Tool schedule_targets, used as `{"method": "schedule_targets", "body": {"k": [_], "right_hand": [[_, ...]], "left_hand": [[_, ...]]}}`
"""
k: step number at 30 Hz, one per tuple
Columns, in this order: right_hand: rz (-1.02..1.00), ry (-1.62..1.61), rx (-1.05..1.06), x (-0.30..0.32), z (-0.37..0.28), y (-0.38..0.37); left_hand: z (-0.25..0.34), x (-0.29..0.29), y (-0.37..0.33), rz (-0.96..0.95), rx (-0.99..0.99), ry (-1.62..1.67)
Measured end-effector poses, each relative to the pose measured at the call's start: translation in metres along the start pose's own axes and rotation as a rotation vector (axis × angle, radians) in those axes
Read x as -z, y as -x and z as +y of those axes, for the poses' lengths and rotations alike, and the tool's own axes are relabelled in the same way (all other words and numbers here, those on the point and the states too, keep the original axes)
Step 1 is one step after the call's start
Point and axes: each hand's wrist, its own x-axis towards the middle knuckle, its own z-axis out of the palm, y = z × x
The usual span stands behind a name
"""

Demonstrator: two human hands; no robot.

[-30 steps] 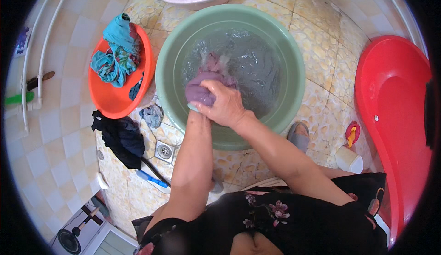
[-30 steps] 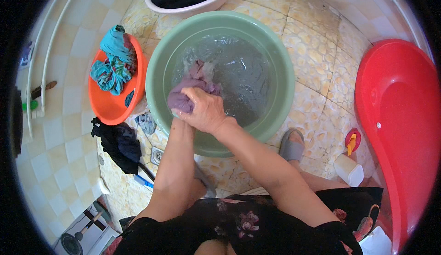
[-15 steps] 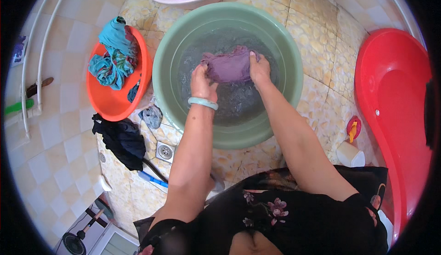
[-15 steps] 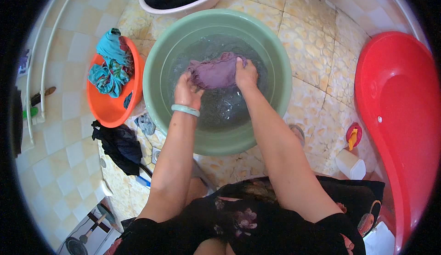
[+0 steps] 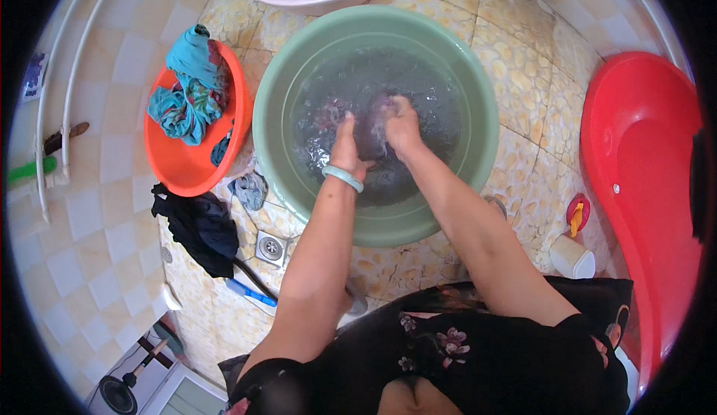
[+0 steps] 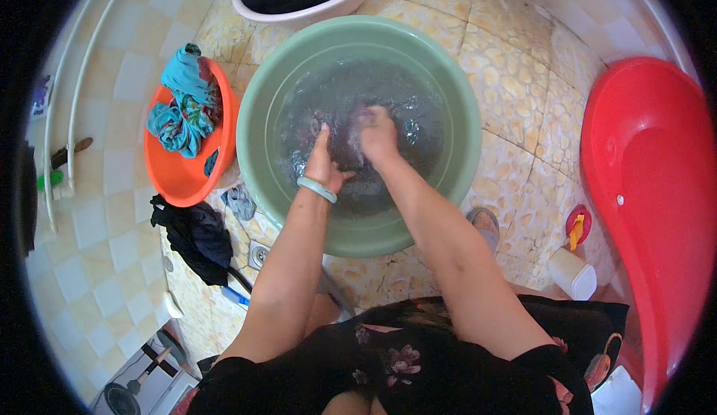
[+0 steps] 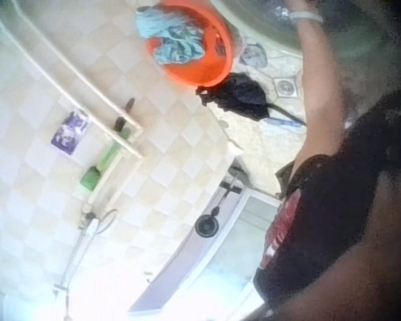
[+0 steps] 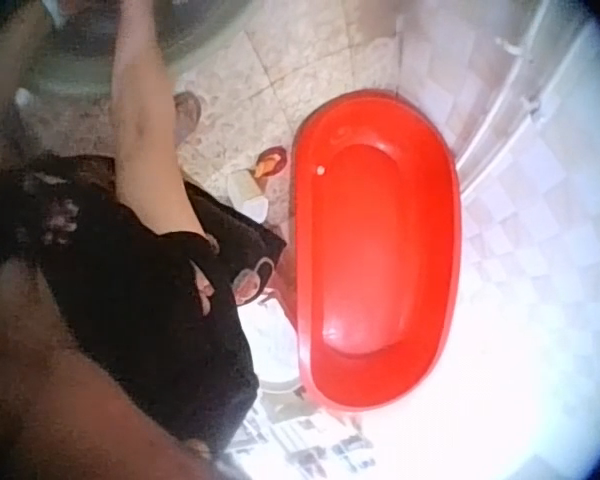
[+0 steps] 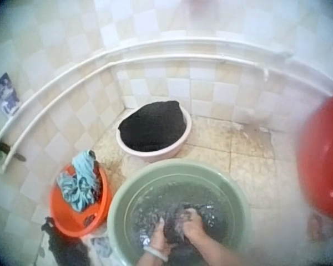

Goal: The person washes clothes by hand, scrubbing and wringing out a black garment in a basin of water before placing it on the floor, then washes and wrings out another garment in the basin.

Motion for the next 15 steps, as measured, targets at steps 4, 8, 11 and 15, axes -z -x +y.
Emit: {"method": "schedule_targets", "body": {"k": [4, 8, 11, 15], "right_hand": [[-0.264, -0.07, 0.305, -0.006, -0.064, 0.079], [-0.372, 0.024, 0.663, 0.0, -0.078, 0.123], [-0.383, 0.219, 0.773, -0.001, -0.079, 0.119], [-0.222, 0.275, 0.894, -0.004, -0.078, 0.095]], "left_hand": [[0.004, 0.022, -0.003, -0.236, -0.216, 0.274], [0.005, 0.042, -0.019, -0.607, -0.182, 0.421], [0.004, 0.037, -0.014, -0.531, -0.214, 0.34], [0.001, 0.049, -0.027, -0.546, -0.275, 0.314]]}}
